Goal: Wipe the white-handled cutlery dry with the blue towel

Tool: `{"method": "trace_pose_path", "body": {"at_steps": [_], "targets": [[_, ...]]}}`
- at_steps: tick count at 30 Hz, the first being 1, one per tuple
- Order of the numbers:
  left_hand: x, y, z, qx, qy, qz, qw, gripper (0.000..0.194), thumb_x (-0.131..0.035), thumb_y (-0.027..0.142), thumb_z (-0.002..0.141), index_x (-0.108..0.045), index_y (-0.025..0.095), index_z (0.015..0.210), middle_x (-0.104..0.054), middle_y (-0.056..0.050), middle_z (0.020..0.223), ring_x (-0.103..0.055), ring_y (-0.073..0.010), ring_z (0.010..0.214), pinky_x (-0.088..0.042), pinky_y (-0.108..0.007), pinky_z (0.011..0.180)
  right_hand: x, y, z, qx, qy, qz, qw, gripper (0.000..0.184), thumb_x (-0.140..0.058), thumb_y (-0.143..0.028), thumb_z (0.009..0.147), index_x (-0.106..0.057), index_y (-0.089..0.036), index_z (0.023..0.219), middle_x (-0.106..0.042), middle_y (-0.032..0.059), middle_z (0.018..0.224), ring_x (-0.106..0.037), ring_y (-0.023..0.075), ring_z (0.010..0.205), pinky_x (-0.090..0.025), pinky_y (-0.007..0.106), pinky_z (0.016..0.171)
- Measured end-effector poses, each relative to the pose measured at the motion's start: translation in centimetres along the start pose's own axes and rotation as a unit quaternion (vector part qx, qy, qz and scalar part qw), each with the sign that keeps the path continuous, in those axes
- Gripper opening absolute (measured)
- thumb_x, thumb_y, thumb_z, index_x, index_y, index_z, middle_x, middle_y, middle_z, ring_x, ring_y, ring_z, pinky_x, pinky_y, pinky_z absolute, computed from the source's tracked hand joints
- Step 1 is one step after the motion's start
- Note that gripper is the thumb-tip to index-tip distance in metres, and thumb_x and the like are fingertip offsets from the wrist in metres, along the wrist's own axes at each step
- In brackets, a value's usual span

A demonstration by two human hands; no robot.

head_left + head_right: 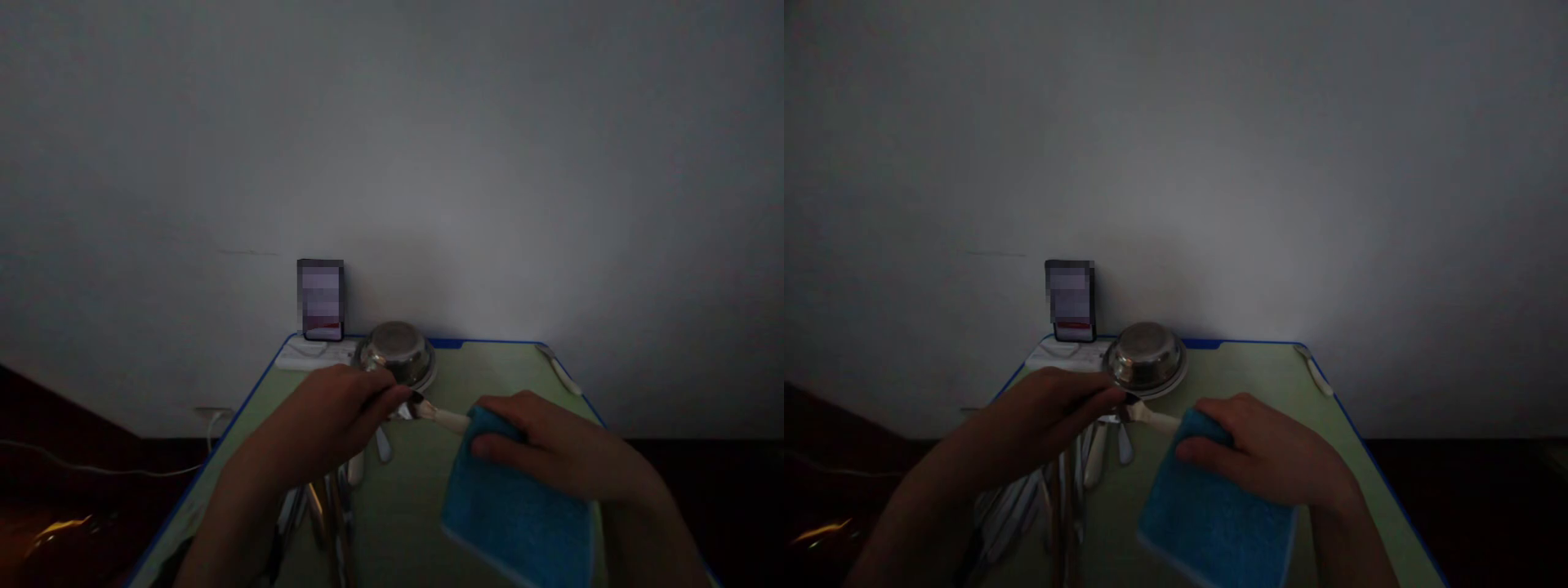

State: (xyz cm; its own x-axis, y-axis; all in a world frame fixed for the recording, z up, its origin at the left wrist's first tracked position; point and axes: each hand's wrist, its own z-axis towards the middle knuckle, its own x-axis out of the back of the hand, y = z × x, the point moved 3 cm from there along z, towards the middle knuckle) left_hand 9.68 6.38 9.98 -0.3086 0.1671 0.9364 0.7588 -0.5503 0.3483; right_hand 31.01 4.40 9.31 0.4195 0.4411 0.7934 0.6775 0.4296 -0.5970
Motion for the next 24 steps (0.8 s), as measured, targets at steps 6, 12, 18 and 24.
{"method": "trace_pose_path", "body": {"at_steps": [6, 12, 18, 24], "targets": [[0.3, 0.6, -0.7, -0.024, -0.016, -0.066, 0.997, 0.030, -0.035, 0.039, 0.094, -0.058, 0.021, 0.091, -0.061, 0.001, 0.075, -0.057, -0.0135, 0.068, -0.039, -0.023, 0.061, 0.8, 0.8, -0.8, -0.009, 0.001, 0.007, 1.000, 0.032, -0.045, -0.045, 0.088, -0.060, -0.018, 0.084, -0.059, -0.0001, 0.070, -0.057, 0.0120, 0.065, -0.040, 0.023, 0.056], [0.2, 0.5, -1.1, -0.017, -0.023, -0.050, 0.998, 0.027, -0.035, 0.034, 0.094, -0.057, 0.020, 0.086, -0.059, 0.001, 0.071, -0.055, -0.0134, 0.065, -0.038, -0.023, 0.059, 0.9, 0.6, -1.0, -0.007, 0.018, -0.020, 1.000, 0.029, -0.047, -0.043, 0.088, -0.062, -0.020, 0.093, -0.063, 0.0019, 0.076, -0.059, 0.0143, 0.071, -0.041, 0.025, 0.062], [-1.0, 2.1, -0.3, -0.036, -0.030, -0.018, 0.999, 0.030, -0.033, 0.034, 0.095, -0.057, 0.020, 0.083, -0.060, -0.001, 0.074, -0.056, -0.0143, 0.068, -0.038, -0.025, 0.061, 0.2, 0.1, 0.1, 0.006, 0.055, -0.040, 0.998, 0.026, -0.046, -0.040, 0.089, -0.061, -0.019, 0.083, -0.061, -0.0001, 0.071, -0.057, 0.0128, 0.066, -0.037, 0.024, 0.060], [-1.7, 3.3, -0.3, -0.055, -0.047, 0.017, 0.997, 0.030, -0.033, 0.031, 0.094, -0.054, 0.019, 0.077, -0.059, -0.001, 0.069, -0.056, -0.0144, 0.062, -0.035, -0.026, 0.057, -0.7, -0.4, 1.1, 0.049, 0.063, -0.034, 0.996, 0.016, -0.049, -0.032, 0.089, -0.061, -0.021, 0.087, -0.062, -0.0027, 0.070, -0.057, 0.0117, 0.065, -0.036, 0.023, 0.060]]}}
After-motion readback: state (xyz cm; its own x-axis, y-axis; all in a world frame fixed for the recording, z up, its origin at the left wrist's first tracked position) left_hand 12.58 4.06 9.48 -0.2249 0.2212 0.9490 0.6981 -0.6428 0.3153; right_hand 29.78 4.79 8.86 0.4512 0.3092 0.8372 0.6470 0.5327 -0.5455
